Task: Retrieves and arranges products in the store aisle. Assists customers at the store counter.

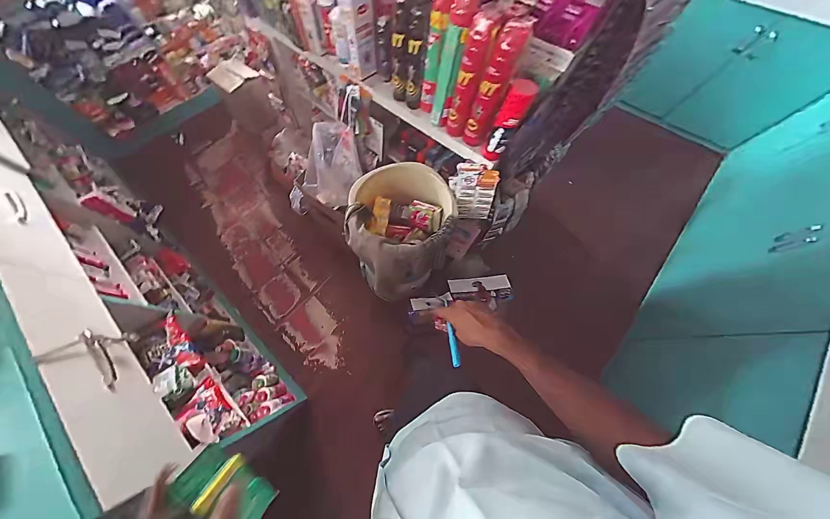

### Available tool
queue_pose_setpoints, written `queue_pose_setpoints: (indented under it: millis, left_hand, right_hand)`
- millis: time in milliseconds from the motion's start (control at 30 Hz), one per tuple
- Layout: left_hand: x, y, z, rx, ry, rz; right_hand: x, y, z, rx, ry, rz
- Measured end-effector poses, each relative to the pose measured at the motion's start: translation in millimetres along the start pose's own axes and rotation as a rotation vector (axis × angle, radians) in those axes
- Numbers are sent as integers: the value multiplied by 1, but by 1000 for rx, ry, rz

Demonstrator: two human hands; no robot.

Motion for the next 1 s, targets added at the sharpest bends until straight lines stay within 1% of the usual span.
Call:
queue_pose_setpoints:
  millis: [67,133,167,267,367,433,500,600,667,733,767,800,833,900,933,967,1000]
  left_hand:
    - [25,86,12,164,120,192]
    - [53,177,12,348,247,314]
    - [69,221,13,408,283,376]
    - [115,347,23,512,283,530]
    - [156,457,47,628,221,677]
    - [172,517,68,708,240,731]
    - [184,561,93,759,226,757]
    - [188,599,142,790,107,817]
    - [185,607,172,797,73,883]
    - [184,612,190,797,62,1003]
    - [181,611,193,792,63,1058]
    - [176,607,189,763,91,1063]
    - [169,601,179,706,140,1010]
    - [144,578,145,487,205,821]
    - [125,564,122,370,197,743]
    - [104,551,94,248,143,688]
    - [80,539,62,129,53,634]
  right_hand:
    - [6,-1,-50,34,106,24]
    - [6,-6,-95,90,158,38]
    - [6,-8,-114,135,163,32]
    - [6,-13,-169,260,147,0]
    - [9,-11,-216,389,167,10]
    - [4,-8,-246,464,211,13]
    - [-1,-7,-270,505,262,1]
    - [-11,-5,-297,538,341,43]
    - [-13,-1,-311,559,371,68]
    - [-7,-7,-319,591,364,81]
    - [-2,-12,-320,606,334,87]
    - [5,-18,-319,622,285,83]
    - [13,-26,-318,645,211,53]
    - [31,-41,-312,773,-4,-94]
    - [42,-49,-308,869,-121,-179]
    - [52,-59,-301,963,-213,-236]
    - [62,-70,-291,1039,-286,-276]
Point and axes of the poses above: each hand's wrist, its own x-axis towards the middle knuckle, its own y-axis out of the palm, z = x × y, the point moved 3 cm from there along x, towards the middle knuckle, and after that the axes turned 13 degrees about y, right-handed, at the moved point
